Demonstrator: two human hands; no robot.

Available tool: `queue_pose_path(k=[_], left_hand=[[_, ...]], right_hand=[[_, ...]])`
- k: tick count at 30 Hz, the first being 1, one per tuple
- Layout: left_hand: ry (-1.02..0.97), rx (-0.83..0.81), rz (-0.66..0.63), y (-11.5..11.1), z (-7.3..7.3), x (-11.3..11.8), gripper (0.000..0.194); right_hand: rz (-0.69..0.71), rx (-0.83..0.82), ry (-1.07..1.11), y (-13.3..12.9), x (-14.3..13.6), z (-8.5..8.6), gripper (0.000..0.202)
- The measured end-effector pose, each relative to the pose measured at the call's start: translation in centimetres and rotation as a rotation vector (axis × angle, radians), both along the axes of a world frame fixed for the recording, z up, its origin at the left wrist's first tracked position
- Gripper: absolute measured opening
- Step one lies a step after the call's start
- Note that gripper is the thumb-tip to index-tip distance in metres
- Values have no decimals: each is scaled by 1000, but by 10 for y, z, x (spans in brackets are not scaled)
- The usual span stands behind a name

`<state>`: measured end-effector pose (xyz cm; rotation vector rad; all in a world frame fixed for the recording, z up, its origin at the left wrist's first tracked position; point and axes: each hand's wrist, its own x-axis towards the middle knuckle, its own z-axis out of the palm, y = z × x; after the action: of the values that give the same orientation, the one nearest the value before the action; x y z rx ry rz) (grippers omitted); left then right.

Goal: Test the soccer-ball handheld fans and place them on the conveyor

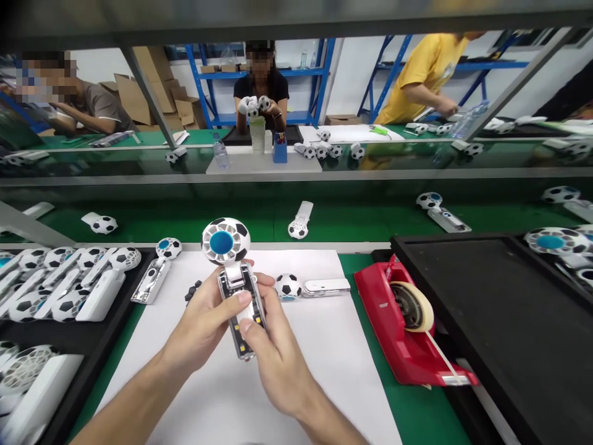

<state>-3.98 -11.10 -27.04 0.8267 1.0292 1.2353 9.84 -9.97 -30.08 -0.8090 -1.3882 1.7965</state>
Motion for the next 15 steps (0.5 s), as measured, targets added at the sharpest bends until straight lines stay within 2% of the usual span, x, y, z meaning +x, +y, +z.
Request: queue_pose_path(k=[5, 11, 13, 15], left_hand=[[-15, -12, -22, 6, 3, -2, 40], [32, 81, 45, 8, -5, -4, 40], [22, 63, 29, 10, -6, -5, 38], [17, 48, 41, 14, -6, -5, 34]], right_hand=[[131, -20, -3, 0, 7, 0, 53], [123, -7, 39, -1, 7, -5, 57], [160, 71, 1, 2, 7, -1, 57], [211, 218, -84, 5, 9, 5, 60]])
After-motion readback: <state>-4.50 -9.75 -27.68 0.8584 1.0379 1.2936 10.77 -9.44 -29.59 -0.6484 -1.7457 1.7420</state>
